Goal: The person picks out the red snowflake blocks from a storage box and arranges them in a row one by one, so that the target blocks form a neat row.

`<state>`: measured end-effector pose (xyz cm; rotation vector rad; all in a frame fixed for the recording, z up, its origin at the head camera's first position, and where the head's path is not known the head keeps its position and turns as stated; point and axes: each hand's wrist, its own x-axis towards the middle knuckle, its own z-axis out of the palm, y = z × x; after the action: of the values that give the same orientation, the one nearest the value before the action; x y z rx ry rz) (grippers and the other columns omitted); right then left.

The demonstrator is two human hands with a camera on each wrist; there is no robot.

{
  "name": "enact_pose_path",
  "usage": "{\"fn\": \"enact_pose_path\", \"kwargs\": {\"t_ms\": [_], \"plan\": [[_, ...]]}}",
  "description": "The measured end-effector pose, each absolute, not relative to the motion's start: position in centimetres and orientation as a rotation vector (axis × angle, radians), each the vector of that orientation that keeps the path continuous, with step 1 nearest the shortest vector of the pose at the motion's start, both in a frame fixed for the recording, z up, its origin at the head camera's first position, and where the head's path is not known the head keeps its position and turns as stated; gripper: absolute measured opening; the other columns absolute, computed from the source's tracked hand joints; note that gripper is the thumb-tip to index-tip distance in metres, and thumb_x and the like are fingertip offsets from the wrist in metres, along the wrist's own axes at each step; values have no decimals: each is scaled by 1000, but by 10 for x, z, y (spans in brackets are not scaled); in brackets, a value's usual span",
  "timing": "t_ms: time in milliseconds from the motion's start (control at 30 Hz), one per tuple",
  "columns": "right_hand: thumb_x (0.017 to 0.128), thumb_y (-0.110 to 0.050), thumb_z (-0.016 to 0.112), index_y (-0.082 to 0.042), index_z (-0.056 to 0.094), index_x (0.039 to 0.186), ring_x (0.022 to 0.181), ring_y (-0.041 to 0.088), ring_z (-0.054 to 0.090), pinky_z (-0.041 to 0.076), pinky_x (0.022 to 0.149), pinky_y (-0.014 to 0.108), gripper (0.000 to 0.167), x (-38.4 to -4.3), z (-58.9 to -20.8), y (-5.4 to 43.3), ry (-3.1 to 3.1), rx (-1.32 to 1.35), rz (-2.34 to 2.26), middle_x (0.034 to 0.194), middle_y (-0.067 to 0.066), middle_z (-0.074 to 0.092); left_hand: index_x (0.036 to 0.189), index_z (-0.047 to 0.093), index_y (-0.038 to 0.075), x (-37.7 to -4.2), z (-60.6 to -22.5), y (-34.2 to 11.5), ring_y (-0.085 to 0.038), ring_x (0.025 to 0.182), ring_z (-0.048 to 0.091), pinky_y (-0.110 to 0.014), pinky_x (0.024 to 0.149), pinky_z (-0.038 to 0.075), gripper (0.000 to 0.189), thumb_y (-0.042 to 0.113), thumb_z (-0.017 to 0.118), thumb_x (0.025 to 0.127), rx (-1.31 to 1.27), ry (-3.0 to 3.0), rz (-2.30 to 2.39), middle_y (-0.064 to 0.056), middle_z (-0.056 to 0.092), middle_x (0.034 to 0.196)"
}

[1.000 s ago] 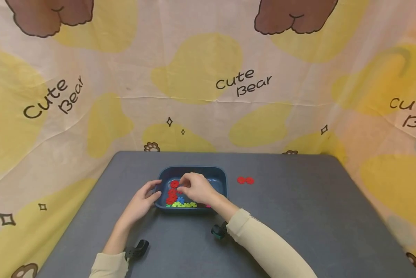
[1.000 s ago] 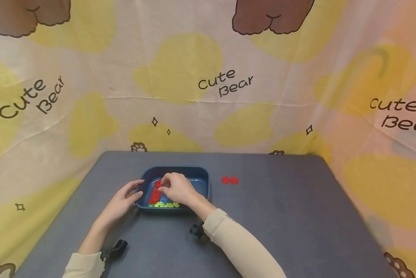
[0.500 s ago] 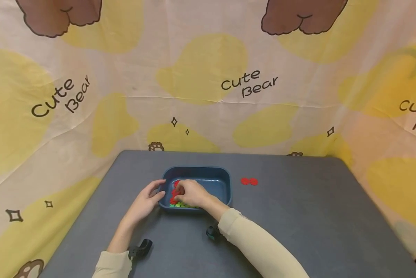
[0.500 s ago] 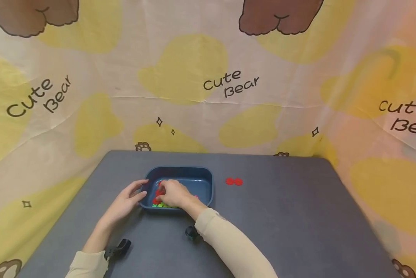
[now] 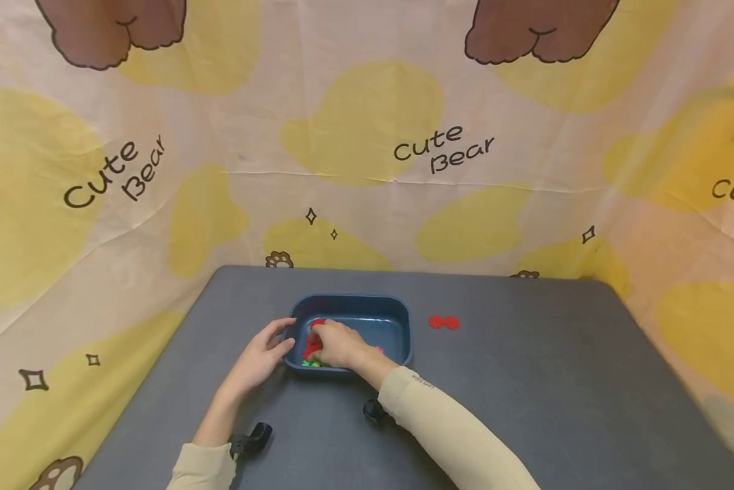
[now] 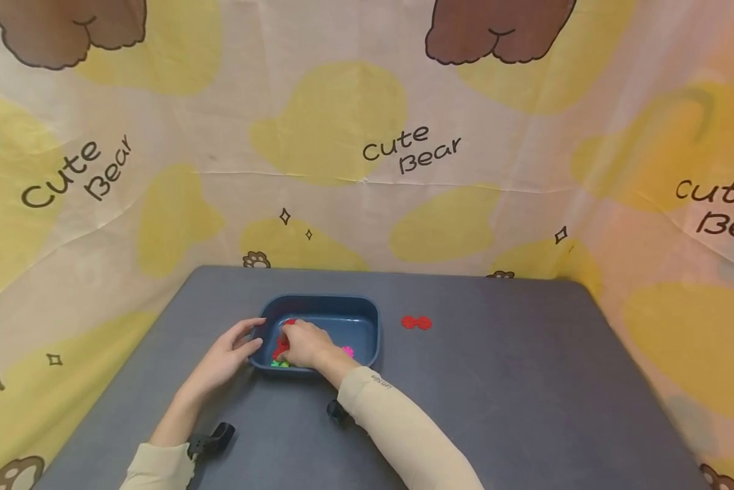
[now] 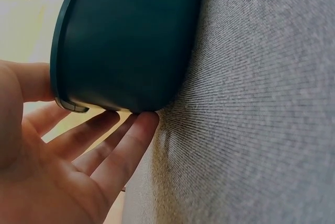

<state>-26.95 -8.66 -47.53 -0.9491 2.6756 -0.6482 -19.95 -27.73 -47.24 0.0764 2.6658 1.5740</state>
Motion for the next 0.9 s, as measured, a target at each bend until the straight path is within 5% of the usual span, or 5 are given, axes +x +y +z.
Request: {"fn": "enact_pose_path", "kwargs": {"t_ms": [900], "plan": [[84, -16, 73, -9, 70, 108, 84, 12, 52, 49, 69, 25, 25, -273, -462, -50, 2604, -970, -840, 98, -2, 61, 151, 44, 10, -200, -475, -275, -44, 135, 49, -51, 96, 54, 48, 16, 58, 104, 27, 2644, 1591, -23, 35, 158]]}}
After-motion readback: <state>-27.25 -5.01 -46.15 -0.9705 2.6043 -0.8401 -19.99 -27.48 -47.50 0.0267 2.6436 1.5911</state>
